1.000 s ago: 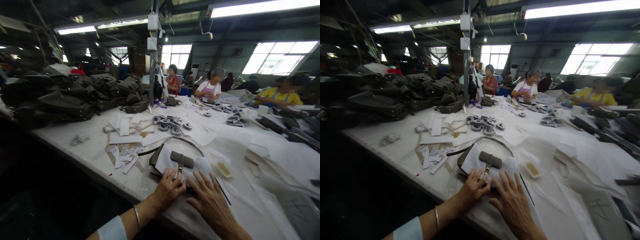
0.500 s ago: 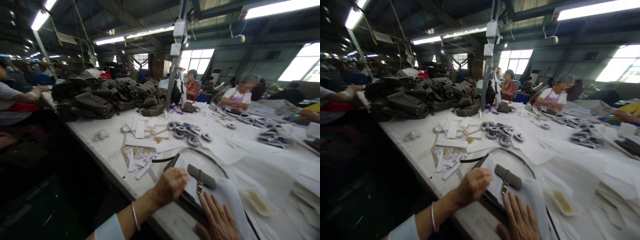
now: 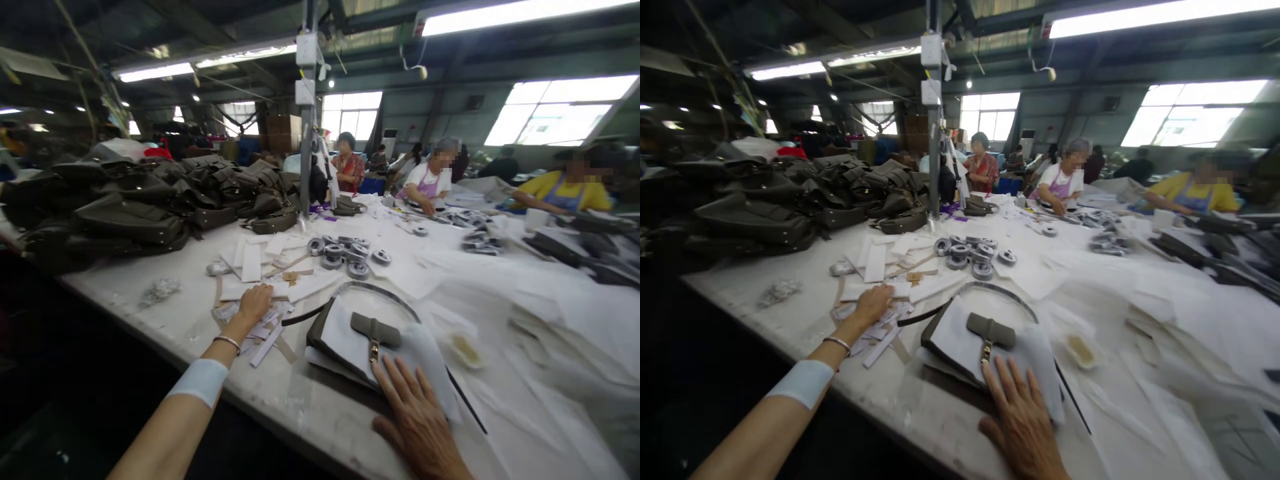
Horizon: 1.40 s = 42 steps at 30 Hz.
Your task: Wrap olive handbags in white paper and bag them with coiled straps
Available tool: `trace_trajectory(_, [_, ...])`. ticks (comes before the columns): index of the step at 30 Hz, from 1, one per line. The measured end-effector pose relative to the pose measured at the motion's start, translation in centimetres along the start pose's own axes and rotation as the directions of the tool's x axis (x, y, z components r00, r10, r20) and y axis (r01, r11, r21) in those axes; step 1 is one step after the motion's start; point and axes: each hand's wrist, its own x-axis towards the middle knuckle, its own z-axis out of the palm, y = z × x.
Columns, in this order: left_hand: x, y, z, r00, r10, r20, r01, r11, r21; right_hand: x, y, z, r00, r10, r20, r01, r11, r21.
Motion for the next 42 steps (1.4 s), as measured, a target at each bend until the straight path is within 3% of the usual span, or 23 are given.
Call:
trace_trajectory(7, [1.2, 0.5, -1.6, 0.996, 0.083, -0.023, -0.08, 0.992, 0.102, 0.4, -0.7, -1.0, 0.98, 0.112, 0.167, -0.131, 0.985, 0.108])
trace_trajectory(11, [1.7, 0.6, -3.6, 0.992, 0.021, -0.122, -0.003, 0.989, 0.146, 0.4, -0.7, -0.7, 0.979, 0.126, 0.163, -0.154, 0.973, 0.174])
trace_trajectory(13, [2.0, 0.7, -5.7, 0.958, -0.067, -0.28, 0.1, 0.989, 0.105, 0.3, -0.7, -0.5, 0.978, 0.131, 0.162, -0.162, 0.968, 0.192])
trace_trajectory(15, [2.1, 1.3, -8.6, 0.866, -0.178, -0.467, 0.16, 0.984, -0.079, 0.3, -0.8, -0.4, 0.976, 0.134, 0.17, -0.168, 0.964, 0.206])
trace_trajectory(16, [2.0, 2.1, -10.2, 0.827, -0.222, -0.516, 0.128, 0.969, -0.211, 0.3, -0.8, -0.5, 0.975, 0.136, 0.177, -0.173, 0.962, 0.212])
trace_trajectory(17, [1.7, 3.2, -11.8, 0.828, -0.219, -0.516, 0.038, 0.94, -0.338, 0.4, -0.8, -0.5, 0.973, 0.14, 0.185, -0.179, 0.96, 0.217])
trace_trajectory(18, [1.2, 4.6, -13.3, 0.85, -0.18, -0.495, -0.075, 0.889, -0.453, 0.4, -0.9, -0.6, 0.971, 0.143, 0.192, -0.185, 0.957, 0.222])
trace_trajectory(20, [-0.3, 8.6, -15.5, 0.936, 0.077, -0.345, -0.288, 0.732, -0.618, 0.5, -0.9, -0.8, 0.969, 0.147, 0.201, -0.192, 0.954, 0.228])
trace_trajectory(21, [-1.2, 10.9, -16.1, 0.935, 0.237, -0.264, -0.355, 0.634, -0.687, 0.6, -0.9, -1.0, 0.968, 0.147, 0.202, -0.193, 0.954, 0.23])
trace_trajectory(22, [-2.2, 13.4, -16.2, 0.898, 0.402, -0.178, -0.389, 0.54, -0.747, 0.6, -1.0, -1.1, 0.968, 0.147, 0.203, -0.193, 0.954, 0.231])
trace_trajectory(24, [-3.8, 18.2, -15.4, 0.791, 0.602, -0.103, -0.408, 0.394, -0.824, 0.7, -1.0, -1.4, 0.965, 0.158, 0.21, -0.206, 0.95, 0.235])
trace_trajectory(26, [-4.6, 22.4, -13.5, 0.692, 0.719, -0.065, -0.425, 0.332, -0.842, 0.8, -1.1, -1.8, 0.955, 0.185, 0.232, -0.242, 0.938, 0.247])
trace_trajectory(28, [-4.5, 25.3, -11.1, 0.646, 0.763, -0.014, -0.423, 0.343, -0.839, 0.9, -1.2, -2.2, 0.942, 0.214, 0.258, -0.281, 0.924, 0.261])
trace_trajectory(30, [-4.0, 27.0, -8.8, 0.635, 0.773, 0.016, -0.417, 0.36, -0.835, 1.1, -1.3, -2.5, 0.935, 0.22, 0.278, -0.295, 0.918, 0.266])
trace_trajectory(33, [-3.2, 27.8, -6.0, 0.63, 0.776, 0.033, -0.42, 0.376, -0.826, 1.2, -1.4, -2.9, 0.926, 0.222, 0.305, -0.304, 0.918, 0.254])
trace_trajectory(37, [-3.2, 27.4, -4.3, 0.608, 0.794, 0.013, -0.451, 0.358, -0.817, 0.9, -1.4, -3.0, 0.937, 0.22, 0.271, -0.298, 0.909, 0.293])
trace_trajectory(42, [-3.0, 27.0, -3.6, 0.566, 0.824, -0.018, -0.49, 0.319, -0.812, 0.1, -1.1, -2.7, 0.981, 0.193, -0.006, -0.166, 0.863, 0.477])
